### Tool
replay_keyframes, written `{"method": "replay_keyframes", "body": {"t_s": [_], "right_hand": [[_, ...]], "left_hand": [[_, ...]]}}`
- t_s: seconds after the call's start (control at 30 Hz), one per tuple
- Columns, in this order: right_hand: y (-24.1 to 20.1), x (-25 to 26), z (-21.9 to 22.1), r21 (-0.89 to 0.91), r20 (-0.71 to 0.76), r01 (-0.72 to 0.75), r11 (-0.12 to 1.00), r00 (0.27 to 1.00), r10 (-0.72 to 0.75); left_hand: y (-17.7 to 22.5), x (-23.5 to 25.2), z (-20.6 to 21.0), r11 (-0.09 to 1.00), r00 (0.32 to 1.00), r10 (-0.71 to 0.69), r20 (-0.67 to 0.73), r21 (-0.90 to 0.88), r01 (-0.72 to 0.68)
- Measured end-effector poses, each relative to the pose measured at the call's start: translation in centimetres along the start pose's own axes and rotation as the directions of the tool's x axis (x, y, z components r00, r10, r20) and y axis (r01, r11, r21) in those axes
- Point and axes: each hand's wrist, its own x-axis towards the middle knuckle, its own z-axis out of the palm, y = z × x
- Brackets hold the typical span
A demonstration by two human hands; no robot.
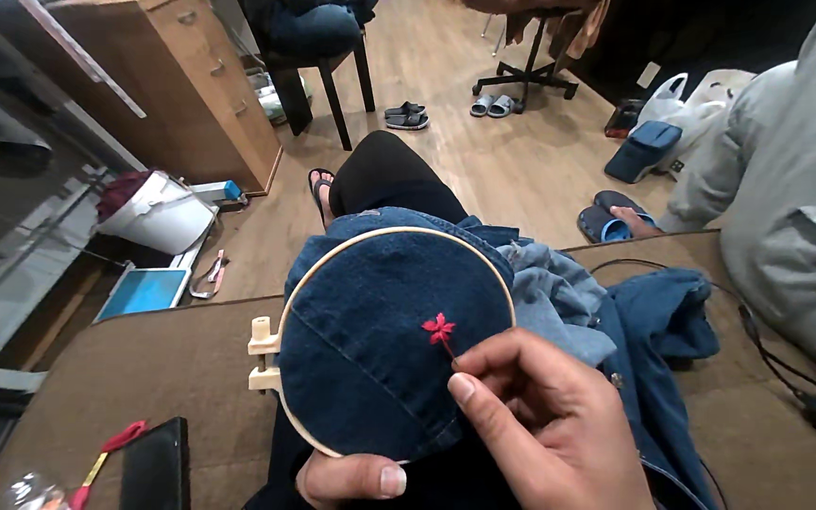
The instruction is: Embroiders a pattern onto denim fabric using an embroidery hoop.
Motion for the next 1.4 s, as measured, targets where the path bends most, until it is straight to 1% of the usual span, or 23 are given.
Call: {"method": "replay_keyframes", "body": {"t_s": [0.13, 0.4, 0.57, 0.7, 0.8, 0.87, 0.93, 1.1, 1.27, 1.33, 1.4], "right_hand": [[-0.1, 0.0, -0.1, 0.002, 0.004, 0.001, 1.0, 1.0, -0.001], [0.0, 0.1, -0.1, -0.001, 0.013, 0.009, 1.0, 1.0, -0.009], [-0.1, 0.1, -0.4, 0.023, 0.029, -0.015, 1.0, 0.999, 0.015], [0.0, 0.2, -0.3, 0.045, 0.025, -0.029, 0.999, 0.999, 0.028], [0.2, 0.2, -0.3, 0.044, 0.015, -0.039, 0.998, 0.999, 0.038], [0.5, 0.2, -0.2, 0.044, 0.008, -0.035, 0.998, 0.999, 0.035], [0.7, 0.2, -0.1, 0.045, -0.001, -0.018, 0.999, 1.0, 0.018], [1.1, 0.2, 0.5, -0.034, -0.038, 0.049, 0.998, 0.998, -0.051], [1.6, 0.1, 0.9, -0.142, -0.092, 0.132, 0.981, 0.985, -0.146], [1.5, 0.1, 1.0, -0.188, -0.107, 0.157, 0.97, 0.978, -0.179], [1.5, 0.1, 1.1, -0.196, -0.117, 0.161, 0.967, 0.975, -0.187]], "left_hand": [[0.1, 0.1, 0.2, 1.0, 1.0, 0.011, 0.006, 0.002, -0.012], [0.1, -0.1, 0.1, 1.0, 1.0, -0.01, -0.008, -0.001, 0.01], [0.3, -0.1, 0.1, 0.999, 0.999, -0.04, -0.01, 0.006, 0.04], [0.3, -0.3, 0.0, 0.996, 0.998, -0.062, -0.029, 0.061, 0.064], [0.7, -0.4, 0.2, 0.985, 0.993, -0.105, -0.056, 0.128, 0.112], [0.5, -0.6, 0.1, 0.977, 0.995, -0.073, -0.065, 0.194, 0.084], [0.3, -0.6, 0.1, 0.974, 0.997, -0.046, -0.062, 0.218, 0.059], [0.4, -0.3, 0.2, 0.987, 0.999, -0.029, -0.023, 0.156, 0.033], [0.5, -0.3, 1.0, 0.995, 0.998, 0.033, -0.045, 0.094, -0.029], [0.4, -0.6, 1.0, 0.998, 0.998, 0.034, -0.056, 0.063, -0.03], [0.3, -0.9, 0.6, 0.999, 0.999, 0.013, -0.038, 0.029, -0.012]]}}
